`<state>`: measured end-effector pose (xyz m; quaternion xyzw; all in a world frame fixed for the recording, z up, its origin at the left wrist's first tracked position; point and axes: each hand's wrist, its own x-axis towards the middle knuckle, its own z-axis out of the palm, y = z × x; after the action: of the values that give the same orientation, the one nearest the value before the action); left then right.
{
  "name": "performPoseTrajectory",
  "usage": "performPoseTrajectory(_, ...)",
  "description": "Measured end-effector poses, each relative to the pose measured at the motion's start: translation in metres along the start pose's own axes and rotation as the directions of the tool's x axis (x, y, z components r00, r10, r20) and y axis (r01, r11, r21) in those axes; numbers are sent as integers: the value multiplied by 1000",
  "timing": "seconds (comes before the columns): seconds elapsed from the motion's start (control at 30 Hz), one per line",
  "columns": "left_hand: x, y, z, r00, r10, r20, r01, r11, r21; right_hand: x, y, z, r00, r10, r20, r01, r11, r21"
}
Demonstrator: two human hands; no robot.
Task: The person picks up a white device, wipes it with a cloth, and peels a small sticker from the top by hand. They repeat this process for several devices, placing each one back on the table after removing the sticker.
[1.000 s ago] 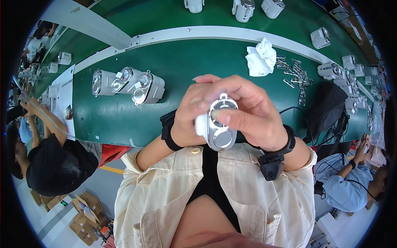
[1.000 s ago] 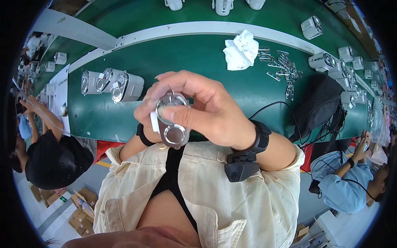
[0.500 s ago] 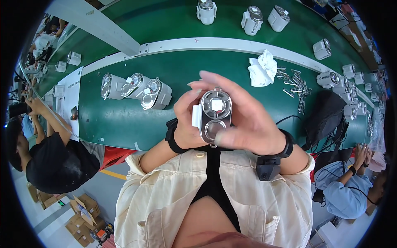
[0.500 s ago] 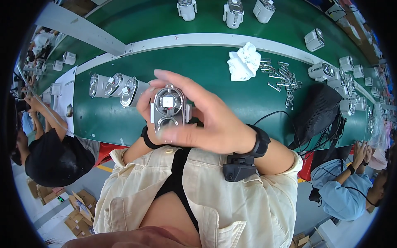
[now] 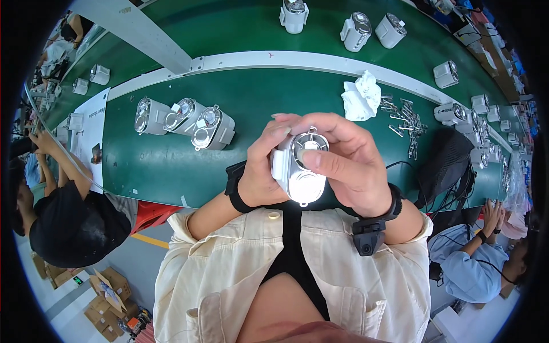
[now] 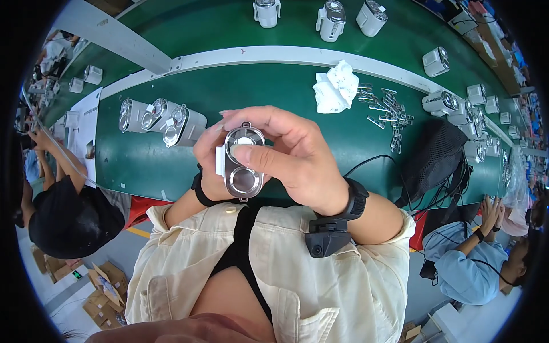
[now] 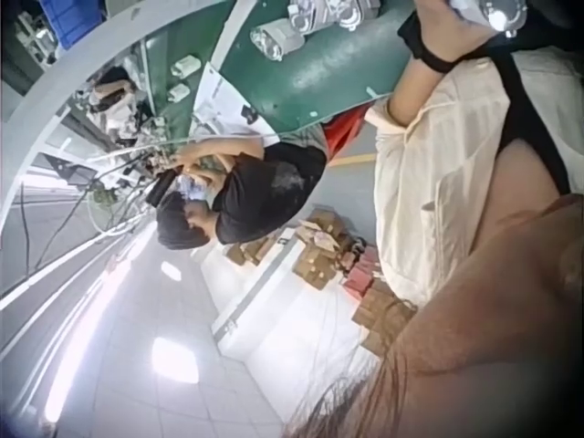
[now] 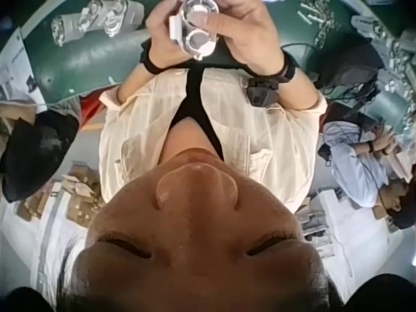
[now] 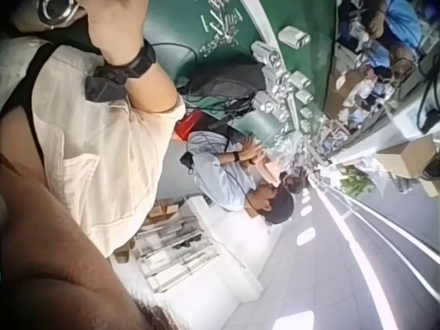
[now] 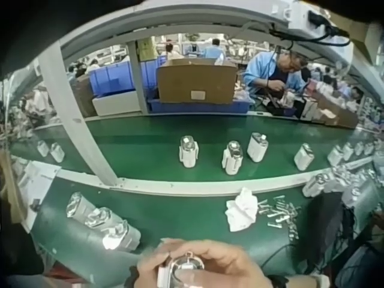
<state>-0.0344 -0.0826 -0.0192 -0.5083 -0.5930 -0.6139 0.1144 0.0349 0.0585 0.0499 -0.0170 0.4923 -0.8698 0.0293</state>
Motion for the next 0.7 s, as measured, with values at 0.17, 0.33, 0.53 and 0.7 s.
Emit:
performPoseTrajectory(0.17, -6, -2, 2, 1000, 21, -17, -21, 999, -33, -2, 0, 2, 1000, 4, 13, -4, 1000, 24)
performPoseTrajectory(0.33, -3, -1, 1, 1000, -14, -21, 13, 1000, -27, 2, -5, 3, 993, 111, -28, -108, 991, 79)
performPoseTrajectory(0.53, -2, 0, -2, 997, -54, 62, 56, 998, -39, 1, -1, 1, 999, 37, -1, -37, 998, 50)
performPoseTrajectory(0.7, -10, -4, -8, 953, -304, 1, 299, 933, -199, 12, -3, 0, 976, -215, 39, 212, 893, -398)
